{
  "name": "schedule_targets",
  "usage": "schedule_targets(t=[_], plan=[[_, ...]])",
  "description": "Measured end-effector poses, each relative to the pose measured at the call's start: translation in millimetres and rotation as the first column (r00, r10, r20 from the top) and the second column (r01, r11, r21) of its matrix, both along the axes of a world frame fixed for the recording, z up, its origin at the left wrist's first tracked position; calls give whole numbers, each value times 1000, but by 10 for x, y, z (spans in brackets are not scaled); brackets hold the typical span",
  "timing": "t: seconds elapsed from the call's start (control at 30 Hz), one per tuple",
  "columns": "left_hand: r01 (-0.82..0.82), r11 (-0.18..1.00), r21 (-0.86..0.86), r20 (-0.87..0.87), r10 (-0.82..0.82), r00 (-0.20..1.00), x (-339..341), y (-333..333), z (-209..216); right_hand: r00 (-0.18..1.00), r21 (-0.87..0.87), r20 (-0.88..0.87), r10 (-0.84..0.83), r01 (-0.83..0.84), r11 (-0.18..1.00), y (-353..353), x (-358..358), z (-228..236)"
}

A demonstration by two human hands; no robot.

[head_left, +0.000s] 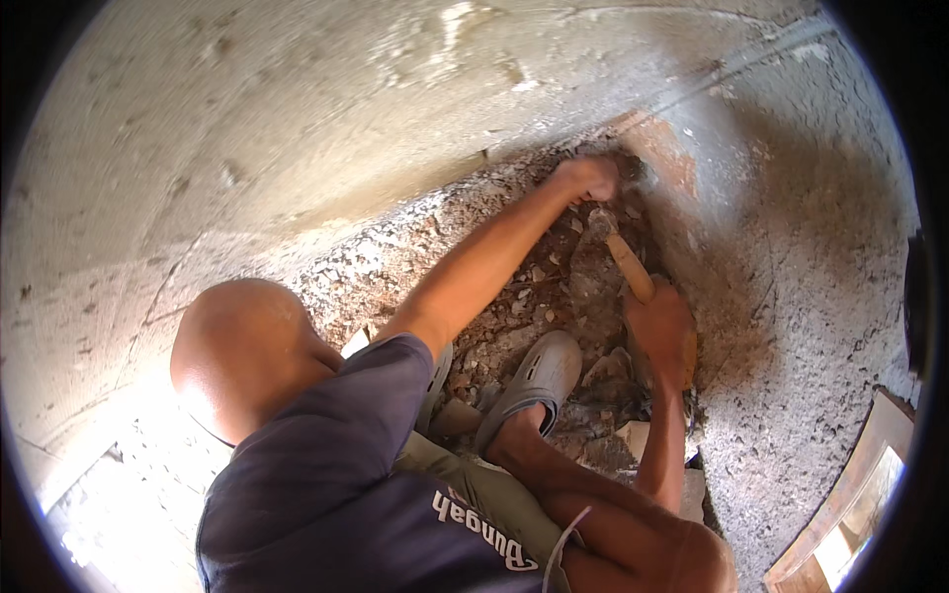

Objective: The person is sitting on the floor and using a hammer and chisel to break apart a concrete wall. They repeatedly strike the chisel with the hammer to chip away at the wall's surface, creating debris.

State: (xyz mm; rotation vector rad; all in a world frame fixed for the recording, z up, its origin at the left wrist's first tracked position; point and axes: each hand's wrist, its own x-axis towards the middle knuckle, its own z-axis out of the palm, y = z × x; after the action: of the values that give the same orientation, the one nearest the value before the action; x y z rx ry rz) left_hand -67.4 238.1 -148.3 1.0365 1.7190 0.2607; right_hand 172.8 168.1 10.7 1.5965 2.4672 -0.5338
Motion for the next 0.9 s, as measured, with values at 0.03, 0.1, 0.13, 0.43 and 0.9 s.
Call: schedule_targets(t=[0.03,0.1,0.13,0.43,0.9], plan=[[23,987,158,-202,9,979,88,-5,-123,1000,8,11,11,-11,1000,-4,-17,45],[157,911,381,-478,48,877,260,19,-401,999,-1,32,22,-22,1000,-26,-41,129],[100,877,471,-432,131,892,318,54,-518,999,-18,39,29,-28,999,-45,-43,164],[328,937,-123,112,-315,942,-190,66,198,997,-79,71,43,-37,996,-198,210,148],[366,929,-60,35,-364,931,8,-210,382,994,-171,108,-34,52,984,-186,289,115]])
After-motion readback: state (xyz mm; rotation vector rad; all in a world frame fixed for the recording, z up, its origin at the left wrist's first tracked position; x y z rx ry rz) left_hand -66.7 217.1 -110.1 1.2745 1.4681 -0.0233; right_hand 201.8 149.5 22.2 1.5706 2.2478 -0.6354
